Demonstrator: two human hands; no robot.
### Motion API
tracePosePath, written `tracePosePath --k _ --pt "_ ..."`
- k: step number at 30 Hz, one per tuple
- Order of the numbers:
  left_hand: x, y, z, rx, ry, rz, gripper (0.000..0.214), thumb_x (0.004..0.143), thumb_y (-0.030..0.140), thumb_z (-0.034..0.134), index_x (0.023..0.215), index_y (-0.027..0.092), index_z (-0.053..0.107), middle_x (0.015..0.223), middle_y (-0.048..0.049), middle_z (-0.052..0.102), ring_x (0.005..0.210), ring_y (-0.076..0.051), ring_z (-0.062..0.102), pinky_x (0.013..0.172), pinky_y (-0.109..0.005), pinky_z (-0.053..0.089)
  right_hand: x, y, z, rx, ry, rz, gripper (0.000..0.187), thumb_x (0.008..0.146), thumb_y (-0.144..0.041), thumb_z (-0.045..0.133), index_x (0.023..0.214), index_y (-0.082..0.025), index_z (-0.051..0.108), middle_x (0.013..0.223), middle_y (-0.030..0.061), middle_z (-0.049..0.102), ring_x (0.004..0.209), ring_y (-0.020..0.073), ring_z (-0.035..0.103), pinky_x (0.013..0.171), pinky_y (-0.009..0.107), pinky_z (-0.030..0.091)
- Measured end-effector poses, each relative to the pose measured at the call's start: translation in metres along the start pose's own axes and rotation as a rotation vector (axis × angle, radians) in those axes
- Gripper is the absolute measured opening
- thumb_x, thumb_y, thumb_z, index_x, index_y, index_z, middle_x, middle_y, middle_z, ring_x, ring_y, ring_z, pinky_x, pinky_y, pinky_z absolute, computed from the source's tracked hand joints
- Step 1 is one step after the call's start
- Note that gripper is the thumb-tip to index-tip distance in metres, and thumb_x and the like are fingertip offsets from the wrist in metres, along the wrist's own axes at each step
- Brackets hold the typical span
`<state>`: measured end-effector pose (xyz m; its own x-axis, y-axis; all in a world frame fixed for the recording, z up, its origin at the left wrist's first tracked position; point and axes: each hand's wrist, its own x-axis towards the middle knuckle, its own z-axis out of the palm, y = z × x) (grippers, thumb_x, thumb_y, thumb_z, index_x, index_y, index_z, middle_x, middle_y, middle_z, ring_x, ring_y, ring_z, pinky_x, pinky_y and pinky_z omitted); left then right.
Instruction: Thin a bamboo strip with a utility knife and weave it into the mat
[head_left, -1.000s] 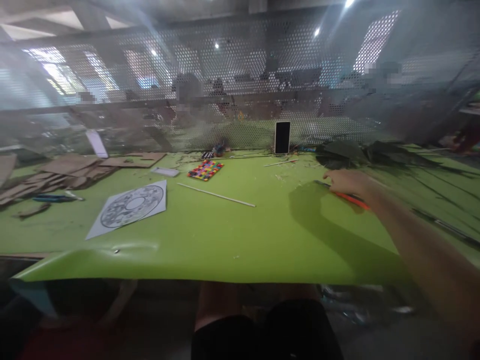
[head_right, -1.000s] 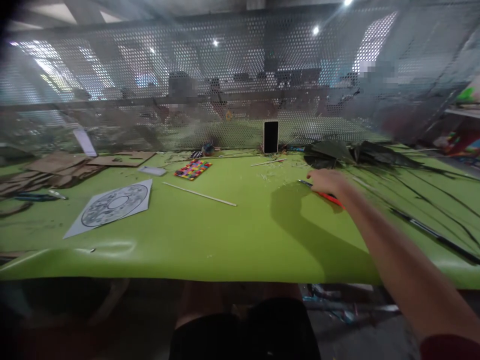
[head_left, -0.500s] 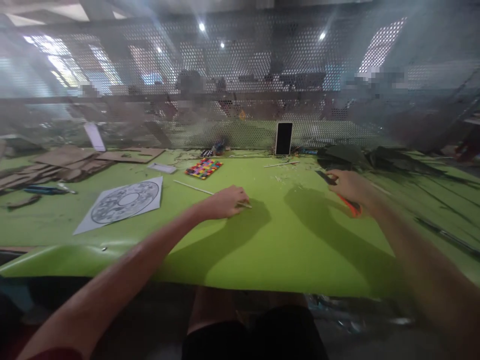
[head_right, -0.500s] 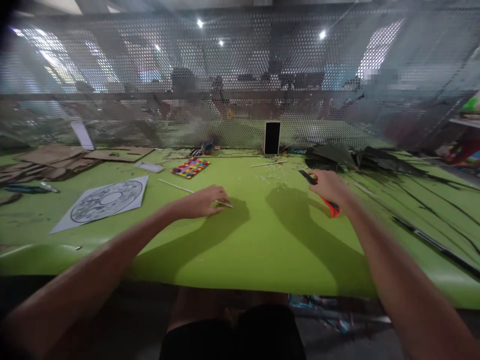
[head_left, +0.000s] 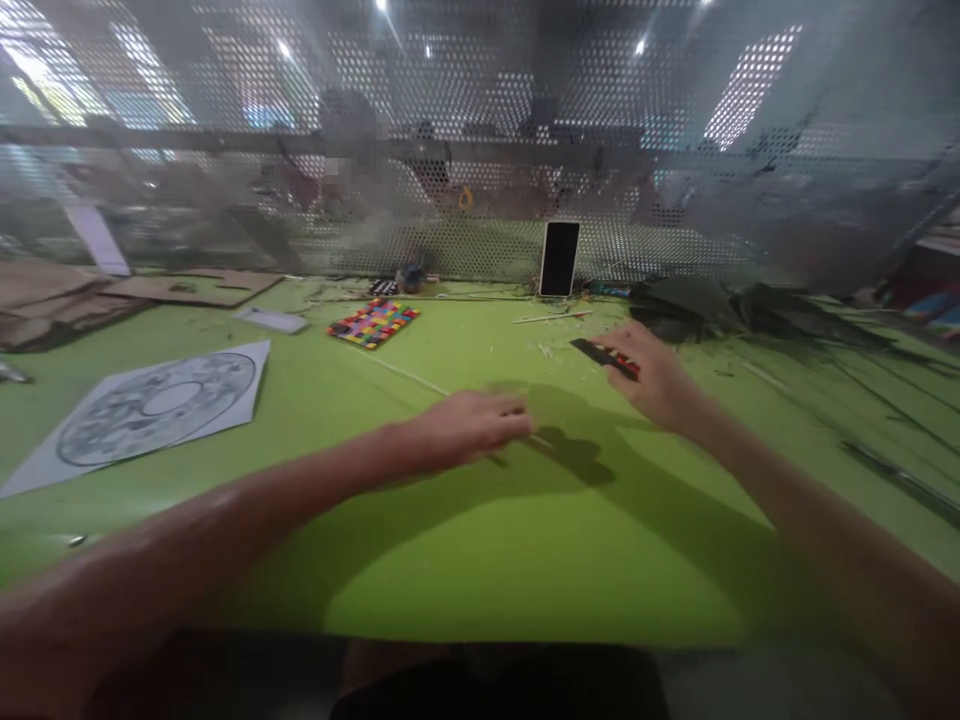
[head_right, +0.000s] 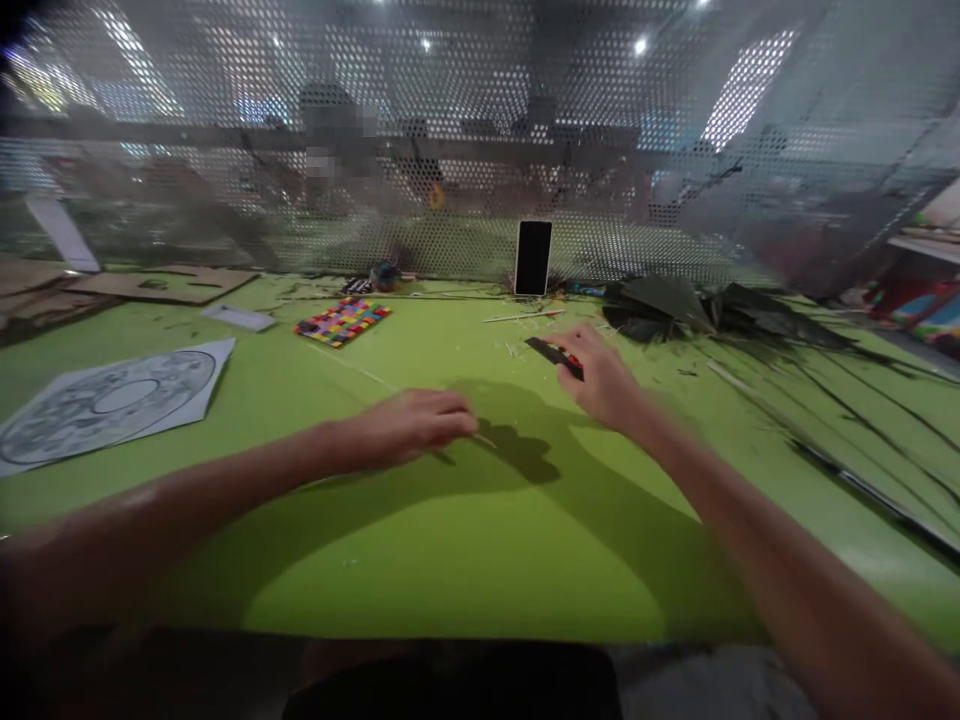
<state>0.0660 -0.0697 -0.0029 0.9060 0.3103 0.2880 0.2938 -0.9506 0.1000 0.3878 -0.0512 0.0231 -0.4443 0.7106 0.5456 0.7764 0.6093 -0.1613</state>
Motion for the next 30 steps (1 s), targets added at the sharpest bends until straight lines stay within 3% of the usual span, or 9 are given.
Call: tracePosePath --k 3,5,8,13,17,20,23,27,30 --pt "0.000 0.012 0.009 0.110 0.091 0.194 0.018 0.101 0.007 0.046 0.104 0.013 0.063 0.086 -0.0058 0.064 0.072 -0.016 0.055 0.059 -0.029 0.043 -0.003 -0.011 0.008 -0.064 -0.004 -0.009 0.051 0.095 -0.020 0.050 0.145 -0.022 0.056 0.126 0.0161 0.058 0.110 0.0302 0.063 0.092 0.047 0.056" --pt "-0.004 0.014 0.011 0.112 0.131 0.243 0.018 0.102 0.014 0.047 0.093 0.013 0.063 0.080 -0.0055 0.063 0.069 -0.016 0.053 0.057 -0.031 0.041 -0.006 -0.017 0.011 -0.125 -0.014 -0.005 0.052 0.095 -0.020 0.049 0.147 -0.021 0.054 0.131 0.0174 0.057 0.110 0.0309 0.063 0.091 0.047 0.057" --pt "-0.008 0.015 0.009 0.031 0.173 0.206 0.016 0.102 0.020 0.052 0.094 0.014 0.064 0.082 -0.0062 0.065 0.074 -0.017 0.057 0.062 -0.031 0.047 -0.003 -0.021 0.015 -0.168 -0.025 -0.001 0.049 0.096 -0.020 0.049 0.144 -0.018 0.055 0.132 0.0183 0.058 0.105 0.0304 0.065 0.087 0.046 0.057" --pt "-0.010 0.007 -0.005 -0.089 0.107 0.096 0.030 0.097 0.027 0.064 0.124 0.014 0.064 0.112 -0.0123 0.070 0.103 -0.023 0.063 0.093 -0.039 0.055 0.019 -0.023 0.028 -0.166 -0.087 -0.015 0.042 0.094 -0.017 0.048 0.135 -0.014 0.060 0.129 0.0190 0.060 0.101 0.0298 0.066 0.082 0.045 0.057" --pt "-0.025 -0.032 -0.030 -0.045 0.063 -0.092 0.025 0.096 0.014 0.051 0.112 0.016 0.070 0.108 -0.0110 0.072 0.103 -0.021 0.065 0.094 -0.037 0.054 0.026 -0.028 0.038 -0.202 -0.113 -0.039 0.035 0.094 -0.017 0.049 0.125 -0.012 0.066 0.122 0.0172 0.064 0.097 0.0279 0.066 0.075 0.040 0.055" --pt "-0.057 -0.079 -0.055 -0.019 -0.085 -0.348 0.027 0.092 0.014 0.049 0.110 0.016 0.070 0.105 -0.0090 0.074 0.097 -0.021 0.067 0.089 -0.034 0.053 0.018 -0.034 0.038 -0.313 -0.115 -0.102 0.034 0.097 -0.016 0.048 0.124 -0.012 0.068 0.121 0.0157 0.067 0.088 0.0244 0.067 0.064 0.035 0.050" --pt "-0.093 -0.118 -0.075 -0.013 -0.217 -0.471 0.027 0.087 0.016 0.051 0.104 0.018 0.072 0.107 -0.0055 0.074 0.103 -0.019 0.068 0.095 -0.030 0.051 0.009 -0.037 0.034 -0.368 -0.123 -0.220 0.034 0.096 -0.014 0.051 0.124 -0.013 0.070 0.122 0.0147 0.069 0.087 0.0230 0.067 0.065 0.033 0.049" --pt "-0.116 -0.140 -0.080 -0.032 -0.282 -0.519 0.037 0.082 0.018 0.053 0.115 0.019 0.069 0.116 -0.0056 0.072 0.107 -0.018 0.066 0.091 -0.026 0.051 0.005 -0.037 0.035 -0.287 -0.128 -0.256 0.030 0.098 -0.017 0.053 0.122 -0.015 0.071 0.120 0.0138 0.070 0.090 0.0234 0.067 0.073 0.035 0.053" --pt "-0.113 -0.142 -0.074 -0.020 -0.260 -0.479 0.025 0.085 0.023 0.053 0.102 0.018 0.070 0.107 -0.0064 0.070 0.101 -0.018 0.065 0.093 -0.027 0.050 0.004 -0.036 0.041 -0.246 -0.139 -0.245 0.028 0.098 -0.022 0.055 0.119 -0.014 0.072 0.118 0.0147 0.070 0.092 0.0257 0.067 0.076 0.039 0.055"
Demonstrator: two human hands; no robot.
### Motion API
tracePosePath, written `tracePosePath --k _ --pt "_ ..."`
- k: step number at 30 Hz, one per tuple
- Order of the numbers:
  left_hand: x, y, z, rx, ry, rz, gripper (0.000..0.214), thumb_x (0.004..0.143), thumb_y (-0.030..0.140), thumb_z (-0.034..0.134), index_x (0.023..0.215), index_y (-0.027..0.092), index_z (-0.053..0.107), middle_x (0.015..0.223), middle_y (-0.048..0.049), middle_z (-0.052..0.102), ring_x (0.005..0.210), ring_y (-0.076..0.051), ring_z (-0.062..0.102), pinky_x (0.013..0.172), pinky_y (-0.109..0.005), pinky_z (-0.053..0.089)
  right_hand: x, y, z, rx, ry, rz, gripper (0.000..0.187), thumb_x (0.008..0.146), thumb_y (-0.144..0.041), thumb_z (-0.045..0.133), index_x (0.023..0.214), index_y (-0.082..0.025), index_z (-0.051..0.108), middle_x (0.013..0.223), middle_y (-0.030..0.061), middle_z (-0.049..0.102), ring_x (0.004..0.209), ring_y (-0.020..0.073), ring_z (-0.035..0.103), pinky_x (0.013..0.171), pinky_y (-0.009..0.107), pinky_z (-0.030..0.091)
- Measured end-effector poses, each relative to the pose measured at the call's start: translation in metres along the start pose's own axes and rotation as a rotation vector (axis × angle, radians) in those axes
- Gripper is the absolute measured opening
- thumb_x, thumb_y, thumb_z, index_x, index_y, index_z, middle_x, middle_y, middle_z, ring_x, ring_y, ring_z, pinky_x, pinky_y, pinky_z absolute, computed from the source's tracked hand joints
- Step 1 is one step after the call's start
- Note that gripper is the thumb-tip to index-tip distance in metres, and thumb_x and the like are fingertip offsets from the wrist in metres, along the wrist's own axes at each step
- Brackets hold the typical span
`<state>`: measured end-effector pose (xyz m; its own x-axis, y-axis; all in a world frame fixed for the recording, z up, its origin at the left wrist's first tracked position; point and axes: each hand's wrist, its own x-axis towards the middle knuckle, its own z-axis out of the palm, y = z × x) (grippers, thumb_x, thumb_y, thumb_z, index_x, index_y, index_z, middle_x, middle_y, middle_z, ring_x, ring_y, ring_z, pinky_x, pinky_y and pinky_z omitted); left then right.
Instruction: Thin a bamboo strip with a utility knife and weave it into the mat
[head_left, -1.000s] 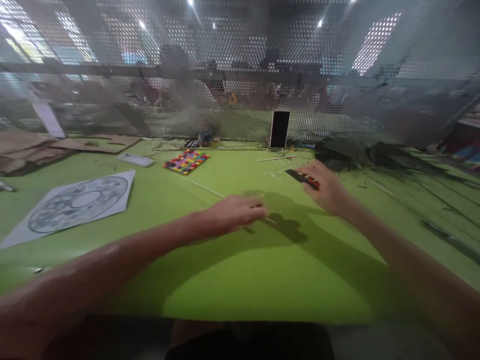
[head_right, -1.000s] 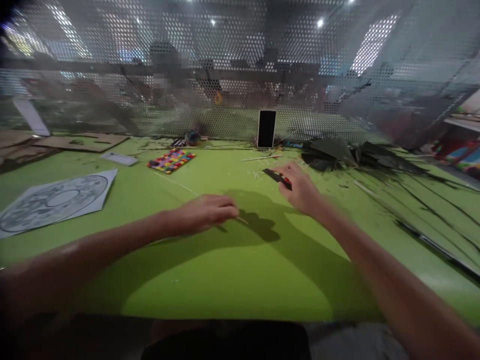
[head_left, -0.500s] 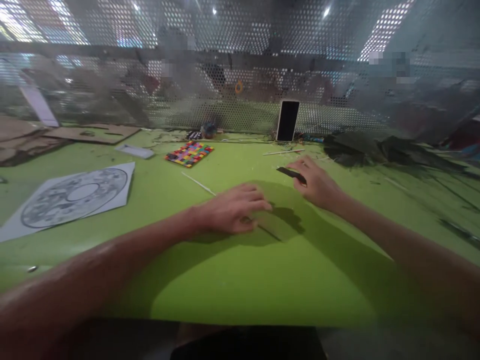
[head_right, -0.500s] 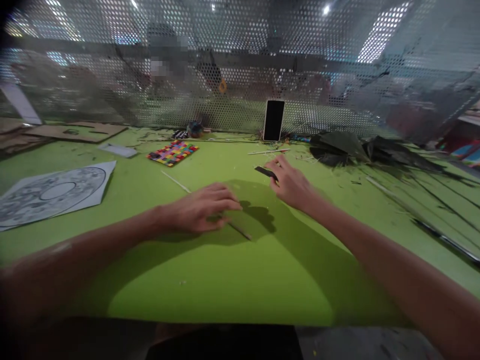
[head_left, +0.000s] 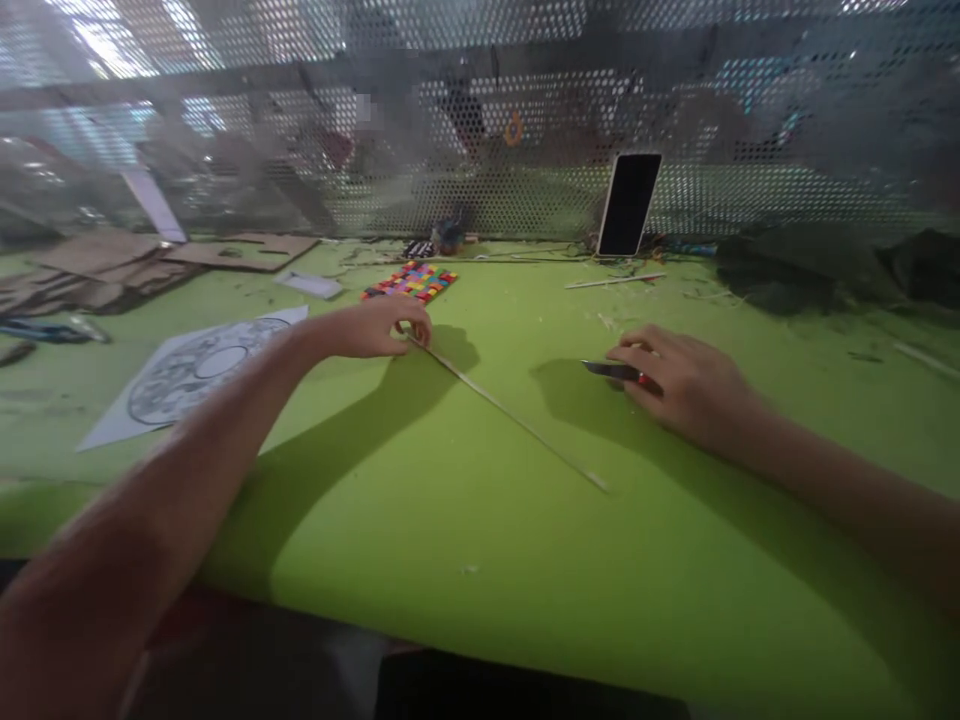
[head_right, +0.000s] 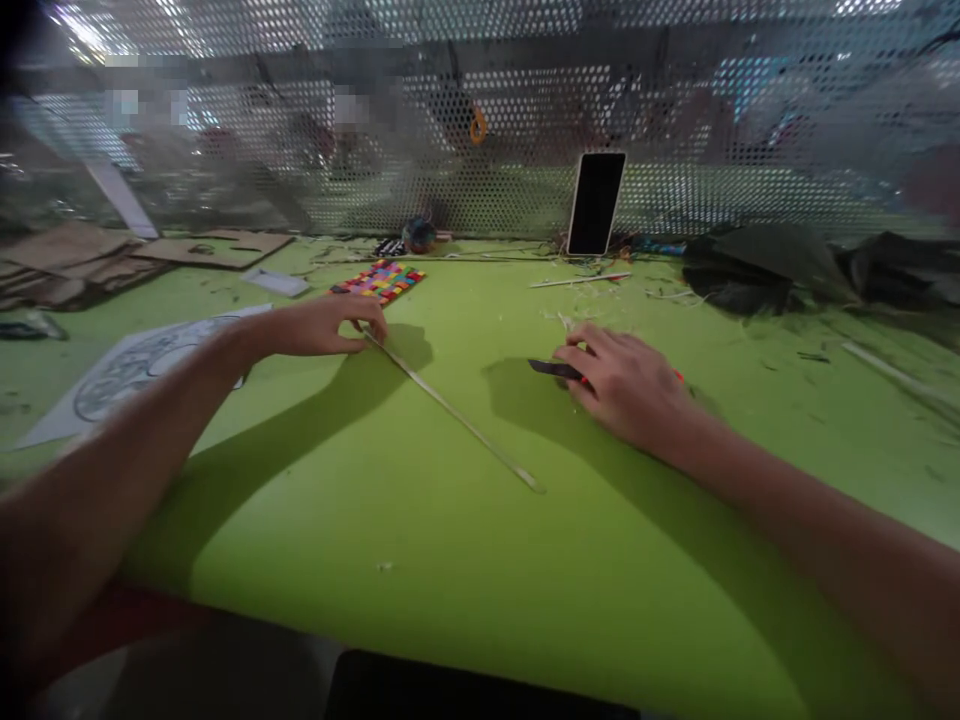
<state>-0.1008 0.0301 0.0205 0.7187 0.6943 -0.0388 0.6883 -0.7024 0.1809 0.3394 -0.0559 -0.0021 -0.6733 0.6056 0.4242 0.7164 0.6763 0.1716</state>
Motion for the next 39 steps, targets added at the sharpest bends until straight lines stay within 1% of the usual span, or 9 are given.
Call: tracePosePath --k 5,11,17,20,25,29,32,37,39 --pt "0.005 0.003 0.007 -0.036 0.029 0.009 0.020 0.086 0.030 0.051 0.090 0.018 0.067 0.096 -0.0062 0.068 0.092 -0.018 0.064 0.088 -0.028 0.049 0.001 -0.005 0.007 0.093 -0.047 0.029 0.027 0.100 -0.023 0.054 0.118 -0.014 0.071 0.116 0.0163 0.070 0.103 0.0295 0.066 0.086 0.044 0.055" --pt "0.004 0.006 0.005 -0.039 0.023 -0.020 0.020 0.083 0.032 0.052 0.088 0.019 0.066 0.096 -0.0069 0.068 0.091 -0.020 0.063 0.088 -0.031 0.049 0.001 -0.004 0.009 0.226 -0.072 0.018 0.032 0.105 -0.041 0.052 0.117 -0.019 0.072 0.116 0.0156 0.069 0.104 0.0296 0.064 0.090 0.049 0.054" --pt "0.006 0.011 0.009 -0.039 0.016 -0.077 0.014 0.077 0.028 0.052 0.082 0.019 0.061 0.088 -0.0052 0.066 0.081 -0.018 0.060 0.075 -0.027 0.047 0.001 -0.009 0.005 0.212 -0.050 0.019 0.028 0.104 -0.035 0.054 0.114 -0.019 0.074 0.115 0.0149 0.070 0.106 0.0306 0.063 0.092 0.051 0.051" --pt "0.007 0.011 0.011 -0.067 0.032 -0.097 0.016 0.074 0.027 0.052 0.085 0.019 0.060 0.089 -0.0051 0.066 0.078 -0.018 0.060 0.072 -0.027 0.046 0.001 -0.012 0.005 0.209 -0.047 0.002 0.027 0.103 -0.029 0.053 0.112 -0.016 0.074 0.111 0.0150 0.071 0.102 0.0295 0.064 0.091 0.049 0.050" --pt "0.007 0.012 0.011 -0.028 0.016 -0.036 0.017 0.080 0.027 0.050 0.087 0.019 0.063 0.094 -0.0064 0.066 0.089 -0.020 0.062 0.083 -0.029 0.047 0.000 -0.011 0.008 0.225 -0.036 -0.005 0.024 0.104 -0.030 0.055 0.110 -0.015 0.073 0.106 0.0132 0.071 0.099 0.0272 0.063 0.089 0.046 0.049" --pt "0.007 0.011 0.011 0.011 0.073 0.012 0.018 0.083 0.031 0.052 0.088 0.019 0.064 0.101 -0.0078 0.065 0.098 -0.022 0.061 0.094 -0.032 0.046 0.003 -0.011 0.005 0.255 -0.032 0.009 0.024 0.104 -0.034 0.057 0.107 -0.017 0.073 0.106 0.0120 0.071 0.101 0.0274 0.062 0.089 0.047 0.049" --pt "0.009 0.014 0.010 -0.013 0.090 -0.003 0.019 0.086 0.034 0.051 0.089 0.019 0.063 0.099 -0.0072 0.067 0.095 -0.020 0.061 0.091 -0.030 0.046 0.004 -0.020 -0.001 0.295 -0.001 -0.003 0.024 0.105 -0.034 0.055 0.106 -0.018 0.073 0.104 0.0114 0.072 0.098 0.0259 0.063 0.089 0.047 0.050" --pt "0.011 0.022 0.010 -0.046 0.127 -0.035 0.021 0.088 0.036 0.051 0.091 0.018 0.064 0.094 -0.0066 0.071 0.087 -0.018 0.063 0.083 -0.028 0.047 0.004 -0.050 -0.009 0.394 0.027 -0.120 0.026 0.106 -0.035 0.055 0.107 -0.016 0.072 0.104 0.0119 0.074 0.097 0.0238 0.065 0.085 0.044 0.055" --pt "0.012 0.023 0.011 -0.047 0.145 -0.031 0.022 0.087 0.035 0.051 0.092 0.018 0.064 0.095 -0.0075 0.072 0.087 -0.019 0.064 0.082 -0.028 0.047 0.004 -0.054 -0.017 0.412 0.031 -0.143 0.024 0.107 -0.033 0.054 0.107 -0.017 0.073 0.103 0.0107 0.074 0.094 0.0222 0.066 0.081 0.041 0.057"
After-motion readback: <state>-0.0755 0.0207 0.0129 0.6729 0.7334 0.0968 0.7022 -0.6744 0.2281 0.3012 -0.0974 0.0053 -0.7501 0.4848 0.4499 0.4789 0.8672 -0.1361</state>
